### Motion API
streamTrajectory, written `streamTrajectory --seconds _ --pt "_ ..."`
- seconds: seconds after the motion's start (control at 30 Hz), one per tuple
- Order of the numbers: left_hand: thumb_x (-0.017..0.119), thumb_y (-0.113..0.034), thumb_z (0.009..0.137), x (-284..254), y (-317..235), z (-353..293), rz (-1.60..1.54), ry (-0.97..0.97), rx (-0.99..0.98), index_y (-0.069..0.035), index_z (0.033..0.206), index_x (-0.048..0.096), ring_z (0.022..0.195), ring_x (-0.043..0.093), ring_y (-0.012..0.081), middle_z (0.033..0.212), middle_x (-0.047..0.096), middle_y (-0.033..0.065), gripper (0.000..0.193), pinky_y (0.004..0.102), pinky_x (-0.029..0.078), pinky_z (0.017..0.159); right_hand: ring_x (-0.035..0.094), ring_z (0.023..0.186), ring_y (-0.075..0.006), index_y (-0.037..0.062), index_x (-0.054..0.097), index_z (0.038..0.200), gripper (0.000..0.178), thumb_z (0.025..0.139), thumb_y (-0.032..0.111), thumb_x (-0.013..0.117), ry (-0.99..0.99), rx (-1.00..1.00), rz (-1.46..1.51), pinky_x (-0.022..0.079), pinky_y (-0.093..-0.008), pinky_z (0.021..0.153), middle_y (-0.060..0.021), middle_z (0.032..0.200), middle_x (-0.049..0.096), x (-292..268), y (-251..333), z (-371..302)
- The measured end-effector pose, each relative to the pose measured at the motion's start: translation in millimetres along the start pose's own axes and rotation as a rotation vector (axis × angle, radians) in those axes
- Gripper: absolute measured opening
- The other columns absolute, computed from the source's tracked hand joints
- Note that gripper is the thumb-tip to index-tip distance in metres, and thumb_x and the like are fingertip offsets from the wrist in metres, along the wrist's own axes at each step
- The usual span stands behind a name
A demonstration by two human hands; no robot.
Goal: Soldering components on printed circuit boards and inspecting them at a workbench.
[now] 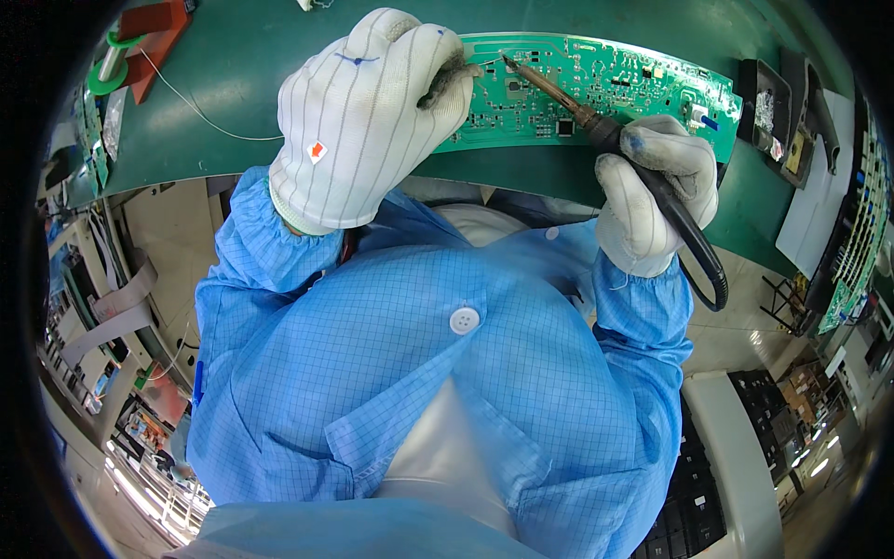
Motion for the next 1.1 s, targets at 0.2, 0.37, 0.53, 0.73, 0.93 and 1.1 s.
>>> streamTrajectory --seconds 0.2,0.37,0.53,0.73,0.93,1.1 --pt "0.072 -0.019 0.072 -1 -2 -1 -0.025 -0.009 -0.004 -0.014 0.082 0.056 0.065 0.057 0.0159 0.081 0.051 0.0030 0.019 0.0294 0.046 0.057 0.061 0.073 -0.0223 0.0010 0.058 0.089 0.031 0.062 -0.008 0.069 -0.012 -0.018 -0.025 0.048 -0.0313 0.069 -0.0136 0.082 0.062 0 1 -1" --pt "0.073 -0.015 0.071 23 9 1 -0.157 0.034 -0.060 -0.012 0.081 0.058 0.069 0.060 0.0200 0.086 0.056 0.0051 0.019 0.0323 0.048 0.057 0.060 0.071 -0.0221 0.0006 0.057 0.089 0.030 0.063 -0.009 0.067 0.028 -0.027 -0.010 0.048 -0.0314 0.067 -0.0140 0.080 0.061 3 3 3" --pt "0.077 -0.010 0.067 2 29 -13 -0.463 -0.463 -0.039 -0.006 0.075 0.055 0.070 0.060 0.0278 0.082 0.057 0.0107 0.023 0.0373 0.048 0.057 0.057 0.061 -0.0193 -0.0017 0.056 0.099 0.028 0.075 -0.016 0.060 0.123 -0.103 -0.071 0.047 -0.0260 0.058 -0.0193 0.080 0.060 5 11 4" --pt "0.079 -0.033 0.072 37 45 -30 -0.258 -0.097 -0.061 -0.014 0.076 0.058 0.059 0.060 0.0178 0.071 0.056 0.0022 0.029 0.0299 0.048 0.051 0.058 0.064 -0.0165 0.0005 0.058 0.095 0.033 0.067 -0.010 0.069 -0.036 -0.163 -0.221 0.047 -0.0287 0.058 -0.0126 0.079 0.062 15 37 13" --pt "0.082 -0.037 0.070 21 16 -35 -0.508 -0.025 -0.067 -0.009 0.070 0.057 0.059 0.060 0.0199 0.072 0.058 0.0035 0.037 0.0303 0.047 0.050 0.066 0.066 -0.0221 0.0086 0.067 0.097 0.032 0.069 0.002 0.080 0.032 -0.699 -0.683 0.053 -0.0301 0.060 -0.0069 0.078 0.068 34 55 41" --pt "0.079 -0.024 0.075 4 -8 -67 -0.585 -0.164 0.257 -0.009 0.072 0.057 0.053 0.055 0.0215 0.076 0.058 0.0073 0.027 0.0321 0.046 0.045 0.066 0.066 -0.0234 0.0066 0.065 0.099 0.031 0.072 0.002 0.079 0.069 -0.817 -0.859 0.053 -0.0302 0.059 -0.0106 0.079 0.068 42 61 23"
Point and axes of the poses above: each hand's wrist, its own z-axis towards the middle knuckle, its own x-axis out of the palm, y = z × x, the point moved 4 cm from there along z, towards the middle knuckle
